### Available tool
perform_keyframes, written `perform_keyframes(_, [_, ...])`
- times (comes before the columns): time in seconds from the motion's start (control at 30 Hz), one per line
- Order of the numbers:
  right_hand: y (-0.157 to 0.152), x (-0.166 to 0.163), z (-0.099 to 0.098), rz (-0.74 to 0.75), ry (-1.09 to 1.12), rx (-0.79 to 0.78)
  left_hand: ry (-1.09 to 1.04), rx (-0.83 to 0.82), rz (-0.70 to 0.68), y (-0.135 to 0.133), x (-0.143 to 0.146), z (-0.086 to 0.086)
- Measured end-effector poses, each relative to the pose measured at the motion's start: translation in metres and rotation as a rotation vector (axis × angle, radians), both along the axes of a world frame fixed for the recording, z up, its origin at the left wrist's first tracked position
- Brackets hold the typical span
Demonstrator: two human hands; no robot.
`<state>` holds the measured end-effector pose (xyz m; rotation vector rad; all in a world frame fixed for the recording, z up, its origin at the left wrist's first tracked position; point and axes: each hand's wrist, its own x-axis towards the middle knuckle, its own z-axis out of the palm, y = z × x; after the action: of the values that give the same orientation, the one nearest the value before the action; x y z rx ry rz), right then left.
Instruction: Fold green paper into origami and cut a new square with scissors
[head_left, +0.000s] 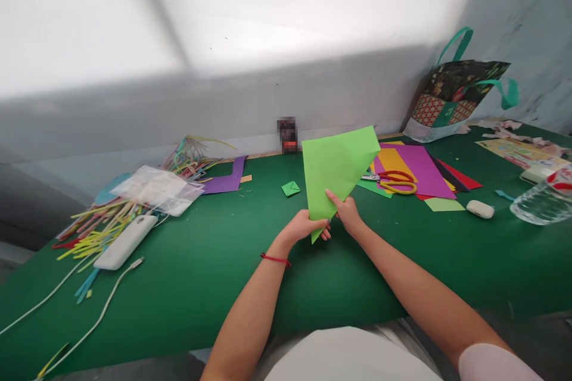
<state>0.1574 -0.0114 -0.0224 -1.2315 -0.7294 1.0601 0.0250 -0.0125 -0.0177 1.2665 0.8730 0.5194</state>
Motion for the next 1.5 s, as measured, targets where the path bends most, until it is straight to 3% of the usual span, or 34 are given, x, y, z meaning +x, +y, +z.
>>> perform_keyframes(0.13, [0.003,-0.006,-0.004,0.002,0.036,0.048,-0.050,0.030,0.024,0.000,-0.005,-0.004])
perform_keyframes(0.3, [0.001,-0.018,-0.006,0.066,0.009,0.117,-0.037,-0.004,-0.058,-0.004,-0.022,-0.001])
perform_keyframes(0.53, [0.000,-0.020,-0.006,0.166,-0.076,0.062,0.022,0.080,0.075,-0.007,-0.025,0.004])
perform_keyframes(0.63, [-0.001,-0.015,-0.005,0.300,-0.119,0.041,0.015,0.098,0.100,-0.004,-0.023,0.002])
perform_keyframes(0.77, [-0.004,-0.010,-0.006,0.594,-0.107,0.139,-0.025,0.112,0.177,0.000,-0.025,0.002])
perform_keyframes(0.87, [-0.005,-0.008,-0.010,0.696,-0.089,0.161,-0.061,0.092,0.154,0.000,-0.026,0.002])
perform_keyframes(1.1, [0.000,-0.003,-0.019,0.685,-0.042,0.107,-0.093,0.026,0.096,-0.004,-0.020,-0.001])
perform_keyframes(1.27, [0.001,-0.001,-0.017,0.596,-0.076,0.101,-0.136,-0.037,-0.007,-0.008,-0.016,-0.003])
perform_keyframes(1.5, [0.002,0.002,-0.014,0.603,-0.016,0.084,-0.162,-0.057,-0.088,-0.012,-0.014,-0.003])
